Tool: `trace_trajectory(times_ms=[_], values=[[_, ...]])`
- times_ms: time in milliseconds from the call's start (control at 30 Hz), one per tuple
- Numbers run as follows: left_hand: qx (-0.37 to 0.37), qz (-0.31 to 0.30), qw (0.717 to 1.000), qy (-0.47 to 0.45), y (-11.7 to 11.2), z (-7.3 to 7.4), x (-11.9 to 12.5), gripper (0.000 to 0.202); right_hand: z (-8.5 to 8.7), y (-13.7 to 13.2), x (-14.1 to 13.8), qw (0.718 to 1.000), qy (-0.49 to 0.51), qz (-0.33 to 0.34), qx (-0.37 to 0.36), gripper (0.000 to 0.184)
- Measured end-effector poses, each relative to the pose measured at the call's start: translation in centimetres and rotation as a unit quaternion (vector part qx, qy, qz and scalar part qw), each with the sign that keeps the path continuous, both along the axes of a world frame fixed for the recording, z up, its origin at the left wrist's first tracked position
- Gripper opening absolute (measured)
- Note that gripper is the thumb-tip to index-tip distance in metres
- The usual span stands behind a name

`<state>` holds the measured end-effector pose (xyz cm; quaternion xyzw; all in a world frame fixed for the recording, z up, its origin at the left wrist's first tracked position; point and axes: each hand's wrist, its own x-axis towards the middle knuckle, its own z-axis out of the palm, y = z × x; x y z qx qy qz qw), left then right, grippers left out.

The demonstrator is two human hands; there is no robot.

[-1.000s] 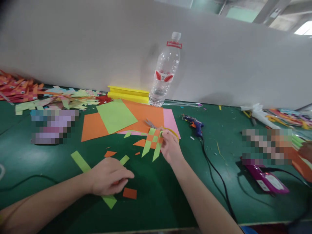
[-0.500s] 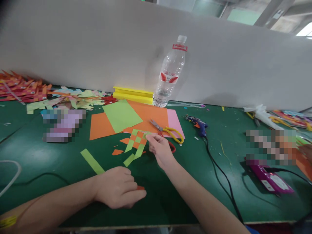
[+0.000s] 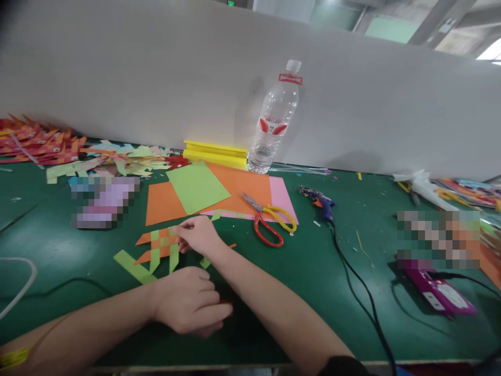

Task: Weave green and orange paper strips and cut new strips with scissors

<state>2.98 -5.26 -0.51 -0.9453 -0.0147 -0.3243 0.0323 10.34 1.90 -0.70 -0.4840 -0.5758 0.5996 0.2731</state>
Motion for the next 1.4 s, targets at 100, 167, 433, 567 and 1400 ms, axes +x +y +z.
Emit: trace_trajectory(times_ms=[100, 167, 433, 567, 1400], values=[[-0.003, 0.014, 1.000, -0.001, 0.3, -0.1, -0.1, 0.017, -0.2, 0.8, -0.1, 0.997, -0.057, -0.008, 0.060, 0.030], [0.000, 0.021, 1.000, -0.006, 0.4, -0.2, 0.0, 0.019, 0.0, 1.6, 0.6, 0.986, -0.107, -0.023, 0.124, 0.039], [0.002, -0.001, 1.000, 0.016, 0.3, -0.5, 0.2, 0.023, 0.3, 5.3, 5.1, 0.870, -0.296, 0.009, 0.395, 0.050], [-0.003, 0.005, 1.000, 0.018, 0.4, -0.7, 0.2, 0.027, -1.0, 5.7, 6.0, 0.775, -0.409, 0.075, 0.476, 0.055], [0.030, -0.002, 0.999, 0.015, 0.0, -0.4, 0.1, 0.031, -1.3, 0.5, 7.1, 0.713, -0.411, 0.089, 0.562, 0.056]])
